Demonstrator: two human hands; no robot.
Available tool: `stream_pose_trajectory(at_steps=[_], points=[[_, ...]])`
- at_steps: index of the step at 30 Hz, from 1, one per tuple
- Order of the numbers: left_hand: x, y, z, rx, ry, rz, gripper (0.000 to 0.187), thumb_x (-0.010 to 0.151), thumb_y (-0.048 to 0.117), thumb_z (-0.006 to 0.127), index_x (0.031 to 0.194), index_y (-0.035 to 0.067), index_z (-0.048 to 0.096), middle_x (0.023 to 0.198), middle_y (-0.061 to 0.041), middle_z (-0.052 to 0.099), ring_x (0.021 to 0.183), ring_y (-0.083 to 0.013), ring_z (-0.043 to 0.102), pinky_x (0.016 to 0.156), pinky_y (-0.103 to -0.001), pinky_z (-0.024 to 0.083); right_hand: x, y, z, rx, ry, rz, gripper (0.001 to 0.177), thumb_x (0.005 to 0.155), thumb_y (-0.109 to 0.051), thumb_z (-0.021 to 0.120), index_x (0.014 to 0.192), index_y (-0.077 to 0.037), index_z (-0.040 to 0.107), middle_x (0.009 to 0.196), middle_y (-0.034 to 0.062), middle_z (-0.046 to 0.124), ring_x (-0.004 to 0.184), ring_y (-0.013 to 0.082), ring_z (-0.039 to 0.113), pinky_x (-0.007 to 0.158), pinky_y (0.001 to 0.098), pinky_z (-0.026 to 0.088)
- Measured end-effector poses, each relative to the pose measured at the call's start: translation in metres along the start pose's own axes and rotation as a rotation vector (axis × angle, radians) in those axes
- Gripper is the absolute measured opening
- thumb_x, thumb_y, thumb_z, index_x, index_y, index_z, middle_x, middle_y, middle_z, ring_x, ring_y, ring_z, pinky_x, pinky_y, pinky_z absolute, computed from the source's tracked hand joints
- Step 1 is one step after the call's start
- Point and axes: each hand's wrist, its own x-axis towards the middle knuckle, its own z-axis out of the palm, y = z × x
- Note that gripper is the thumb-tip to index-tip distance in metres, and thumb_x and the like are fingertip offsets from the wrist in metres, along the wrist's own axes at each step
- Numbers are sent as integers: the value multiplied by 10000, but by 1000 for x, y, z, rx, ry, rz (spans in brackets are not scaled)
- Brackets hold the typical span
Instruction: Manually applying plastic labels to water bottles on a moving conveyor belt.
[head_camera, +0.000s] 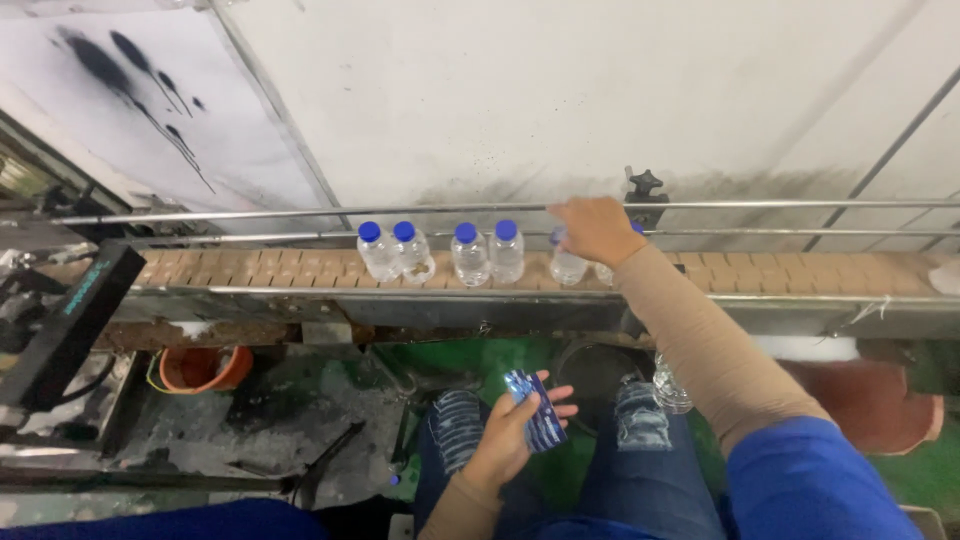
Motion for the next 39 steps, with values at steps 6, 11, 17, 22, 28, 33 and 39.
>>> stream_pose_trajectory(at_steps=[6,11,17,22,28,33,39], points=[[-13,27,22,186,75,114,205,890,186,490,992,9,468,1088,-260,625,908,-325,658,730,-379,559,-5,7,-23,19,-779,146,456,729,-242,698,1155,-134,573,1111,57,622,1015,257,584,763,378,513],[-20,36,37,289,164,233,218,906,145,505,893,-61,573,872,-250,674,735,-297,691,616,-364,576,-21,46,28,-173,-536,241,496,569,-430,799,1032,-284,701,1001,36,703,947,250,657,813,428,490],[-12,28,39,264,262,279,163,850,128,583,864,-28,538,685,-185,603,617,-277,645,568,-380,594,-84,-42,-102,523,-158,547,427,846,-245,519,1247,-102,482,1324,124,452,1207,299,436,979,482,373],[4,15,36,338,354,342,155,795,94,656,775,37,513,673,-128,585,585,-235,626,516,-354,570,-160,-94,-14,1124,-111,282,248,648,-258,765,827,-135,646,1014,24,683,843,132,669,795,269,508],[12,3,44,424,357,373,100,847,116,577,789,55,523,667,-122,595,554,-195,575,542,-302,461,-175,-94,-9,1879,6,196,127,723,-123,717,635,-54,658,790,129,697,637,206,646,609,320,524],[5,-6,45,306,188,245,159,897,188,521,965,46,498,628,-152,589,406,-199,518,390,-275,358,-133,-28,-19,2100,139,404,123,823,-148,616,846,-28,622,898,216,668,751,298,666,633,385,564],[-6,-11,35,362,232,120,139,896,146,538,988,46,508,636,-148,578,434,-199,525,436,-279,391,-84,64,-39,513,-95,489,214,835,-270,640,895,-76,709,1026,82,635,949,251,577,862,407,441]])
